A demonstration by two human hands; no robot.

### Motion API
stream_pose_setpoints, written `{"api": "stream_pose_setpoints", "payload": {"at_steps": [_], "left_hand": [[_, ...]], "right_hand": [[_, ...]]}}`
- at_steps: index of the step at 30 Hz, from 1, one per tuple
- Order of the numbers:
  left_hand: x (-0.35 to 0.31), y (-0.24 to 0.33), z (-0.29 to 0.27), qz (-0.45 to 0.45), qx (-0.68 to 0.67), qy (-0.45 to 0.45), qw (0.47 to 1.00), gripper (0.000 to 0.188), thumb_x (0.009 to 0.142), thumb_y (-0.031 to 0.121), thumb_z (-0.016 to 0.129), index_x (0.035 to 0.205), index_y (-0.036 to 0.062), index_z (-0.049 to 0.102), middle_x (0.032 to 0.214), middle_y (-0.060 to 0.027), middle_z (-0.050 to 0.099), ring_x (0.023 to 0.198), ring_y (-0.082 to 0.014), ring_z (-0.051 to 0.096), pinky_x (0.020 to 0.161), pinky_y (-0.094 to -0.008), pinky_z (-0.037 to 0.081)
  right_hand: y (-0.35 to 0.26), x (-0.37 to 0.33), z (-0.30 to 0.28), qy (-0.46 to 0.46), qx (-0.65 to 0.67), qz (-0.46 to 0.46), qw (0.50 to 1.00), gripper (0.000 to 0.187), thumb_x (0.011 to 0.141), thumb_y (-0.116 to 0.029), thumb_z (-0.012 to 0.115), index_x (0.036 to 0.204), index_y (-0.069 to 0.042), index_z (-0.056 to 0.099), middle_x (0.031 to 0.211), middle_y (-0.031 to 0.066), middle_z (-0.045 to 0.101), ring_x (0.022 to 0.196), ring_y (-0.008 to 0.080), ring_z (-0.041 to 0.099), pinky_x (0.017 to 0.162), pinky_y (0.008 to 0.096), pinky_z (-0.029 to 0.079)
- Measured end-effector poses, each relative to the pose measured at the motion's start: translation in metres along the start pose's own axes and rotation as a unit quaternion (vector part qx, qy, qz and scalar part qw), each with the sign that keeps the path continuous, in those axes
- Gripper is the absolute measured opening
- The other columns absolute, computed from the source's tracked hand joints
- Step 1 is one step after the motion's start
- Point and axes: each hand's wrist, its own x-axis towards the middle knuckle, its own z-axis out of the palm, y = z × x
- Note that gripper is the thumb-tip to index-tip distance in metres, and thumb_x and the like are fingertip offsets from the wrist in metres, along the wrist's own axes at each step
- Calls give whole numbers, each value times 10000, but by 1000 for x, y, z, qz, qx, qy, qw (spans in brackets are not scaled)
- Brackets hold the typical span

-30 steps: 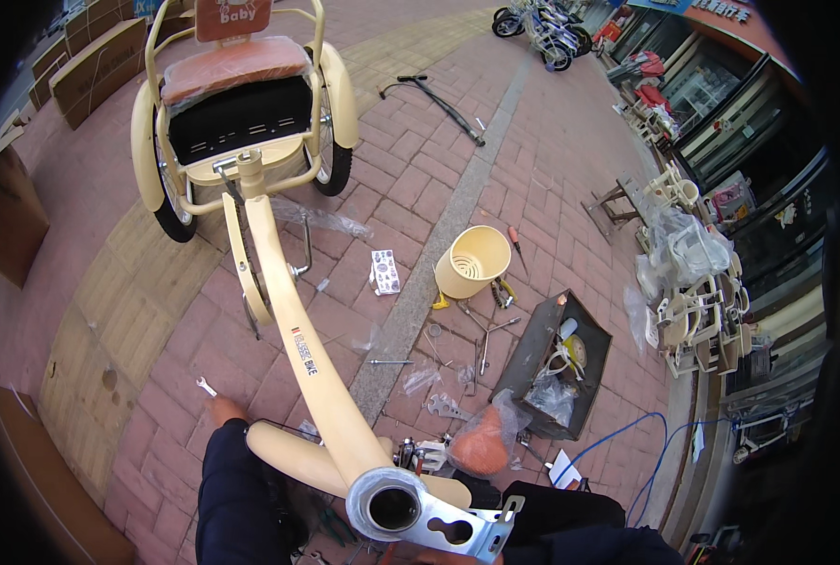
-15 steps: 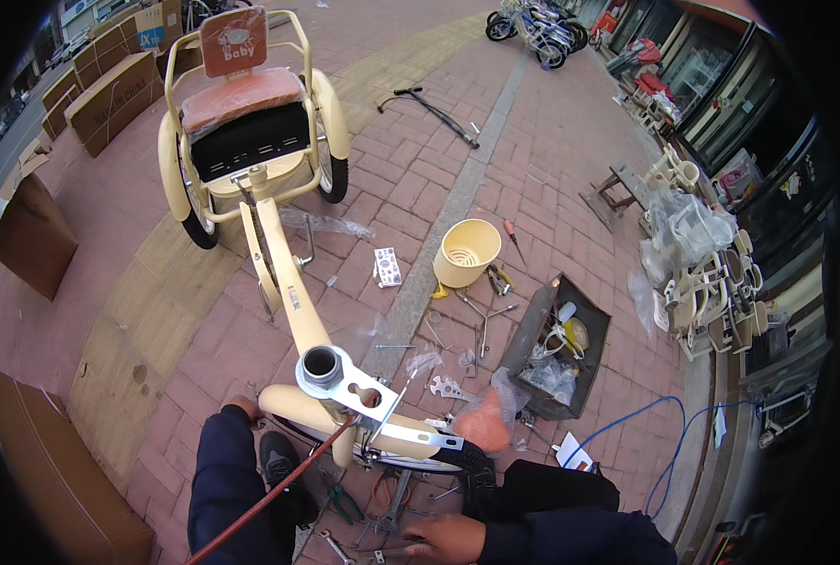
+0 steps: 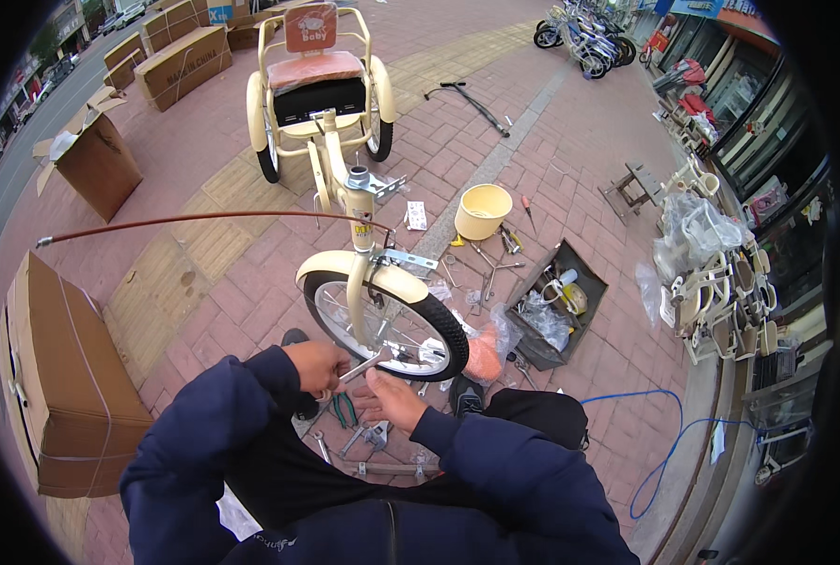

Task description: The person assembles the front wheel of a tricycle, attaching the brake cable, mounting the wheel, and tightening the axle nuts with a wrench.

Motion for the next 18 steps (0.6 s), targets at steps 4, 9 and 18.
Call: {"api": "stream_pose_setpoints", "payload": {"at_steps": [4,9,18], "left_hand": [[17,33,39,125,197,95,968,297,844,218,686,1018,-18,637,808,-178,686,737,-334,676,685,-422,526],[45,27,-25,44,63,414,907,432,796,341,722,1011,-28,661,1009,-249,666,949,-393,653,853,-441,519],[108,7,-93,46,88,362,927,803,685,691,700,1178,59,652,1118,-199,679,1087,-378,622,941,-497,420]], "right_hand": [[5,9,-6,18,136,-126,983,384,1053,-318,402,1015,31,557,942,118,638,776,200,661,650,293,548],[18,31,-68,124,-334,-39,934,448,1012,-344,434,909,53,617,785,232,668,818,338,678,687,447,529],[31,78,-83,107,-691,-105,707,307,916,-309,576,959,-18,665,919,248,680,897,446,640,812,516,499]]}}
